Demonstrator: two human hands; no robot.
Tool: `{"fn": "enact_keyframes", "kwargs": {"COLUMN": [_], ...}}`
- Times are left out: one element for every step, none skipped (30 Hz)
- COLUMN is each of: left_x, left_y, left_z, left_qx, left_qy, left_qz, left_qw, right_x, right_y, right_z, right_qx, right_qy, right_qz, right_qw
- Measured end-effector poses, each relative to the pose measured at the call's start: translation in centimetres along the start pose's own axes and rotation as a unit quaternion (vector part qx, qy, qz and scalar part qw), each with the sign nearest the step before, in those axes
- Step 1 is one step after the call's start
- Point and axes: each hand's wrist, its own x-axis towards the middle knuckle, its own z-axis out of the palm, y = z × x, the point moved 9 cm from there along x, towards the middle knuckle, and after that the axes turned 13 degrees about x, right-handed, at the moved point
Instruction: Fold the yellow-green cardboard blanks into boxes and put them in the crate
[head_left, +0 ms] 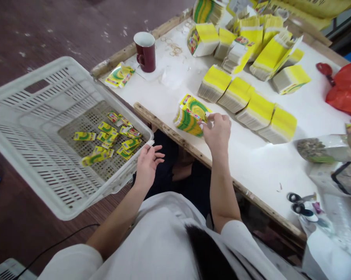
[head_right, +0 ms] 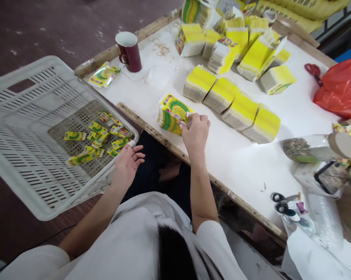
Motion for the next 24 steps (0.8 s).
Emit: {"fn": "enact_keyframes", "kwargs": {"left_x": [-0.1, -0.2, -0.3, -0.4, -0.5, -0.6, -0.7, -0.6, -0.5, -0.3, -0.1, 0.2, 0.4, 0.6, 0.7, 0.7, 0.5, 0.2, -0.2, -0.6, -0.8, -1.0, -1.0, -1.0], "left_y": [0.0, -0.1, -0.1, -0.1, -0.1, 0.0, 0.1, 0.2, 0.2, 0.2, 0.2, 0.0, 0.0, 0.0, 0.3, 0.7, 1.3, 2.0, 2.6, 2.9, 3.0, 2.9, 2.9, 2.8], "left_z": [0.1, 0.3, 0.7, 1.2, 1.8, 2.4, 3.0, 3.6, 4.2, 4.7, 5.3, 5.9, 6.3, 6.4, 6.3, 6.0, 5.6, 5.3, 5.2, 5.1, 4.9, 4.8, 4.6, 4.4], "left_qx": [0.008, 0.015, 0.022, 0.029, 0.036, 0.041, 0.043, 0.042, 0.035, 0.025, 0.011, -0.002, -0.013, -0.018, -0.009, 0.015, 0.051, 0.096, 0.142, 0.182, 0.212, 0.232, 0.245, 0.25], "left_qy": [-0.004, -0.013, -0.028, -0.049, -0.073, -0.097, -0.117, -0.132, -0.142, -0.148, -0.154, -0.158, -0.155, -0.14, -0.118, -0.091, -0.066, -0.047, -0.038, -0.037, -0.038, -0.04, -0.043, -0.044], "left_qz": [-0.004, -0.008, -0.012, -0.013, -0.009, -0.001, 0.008, 0.015, 0.02, 0.021, 0.018, 0.012, 0.01, 0.017, 0.037, 0.072, 0.12, 0.172, 0.22, 0.256, 0.281, 0.295, 0.302, 0.305], "left_qw": [1.0, 1.0, 0.999, 0.998, 0.997, 0.994, 0.992, 0.99, 0.989, 0.988, 0.988, 0.987, 0.988, 0.99, 0.992, 0.993, 0.989, 0.979, 0.964, 0.949, 0.935, 0.926, 0.92, 0.918], "right_x": [0.1, 0.1, 0.1, 0.0, -0.3, -0.6, -1.1, -1.7, -2.4, -3.2, -4.1, -5.0, -6.1, -7.3, -8.5, -9.5, -10.3, -10.9, -11.3, -11.7, -12.0, -12.3, -12.6, -12.8], "right_y": [0.0, -0.1, -0.4, -0.8, -1.3, -1.9, -2.5, -3.1, -3.6, -4.1, -4.6, -5.0, -5.4, -5.6, -5.7, -5.7, -5.4, -5.0, -4.5, -4.2, -4.0, -4.0, -4.2, -4.4], "right_z": [0.0, -0.2, -0.5, -1.0, -1.4, -1.9, -2.4, -2.8, -3.1, -3.2, -3.0, -2.4, -1.7, -0.8, 0.0, 0.6, 1.1, 1.5, 1.8, 2.2, 2.7, 3.3, 3.9, 4.3], "right_qx": [0.009, 0.018, 0.029, 0.04, 0.051, 0.063, 0.079, 0.097, 0.118, 0.141, 0.169, 0.199, 0.229, 0.257, 0.284, 0.308, 0.33, 0.349, 0.37, 0.394, 0.422, 0.451, 0.481, 0.509], "right_qy": [-0.002, -0.002, 0.0, 0.004, 0.01, 0.017, 0.022, 0.024, 0.02, 0.005, -0.023, -0.065, -0.114, -0.163, -0.202, -0.225, -0.23, -0.223, -0.212, -0.208, -0.216, -0.233, -0.257, -0.281], "right_qz": [0.006, 0.01, 0.011, 0.01, 0.007, 0.003, -0.002, -0.005, -0.007, -0.008, -0.009, -0.01, -0.009, -0.007, 0.001, 0.013, 0.031, 0.052, 0.075, 0.097, 0.12, 0.141, 0.162, 0.179], "right_qw": [1.0, 1.0, 1.0, 0.999, 0.999, 0.998, 0.997, 0.995, 0.993, 0.99, 0.985, 0.978, 0.967, 0.952, 0.937, 0.924, 0.915, 0.909, 0.901, 0.89, 0.873, 0.85, 0.822, 0.793]}}
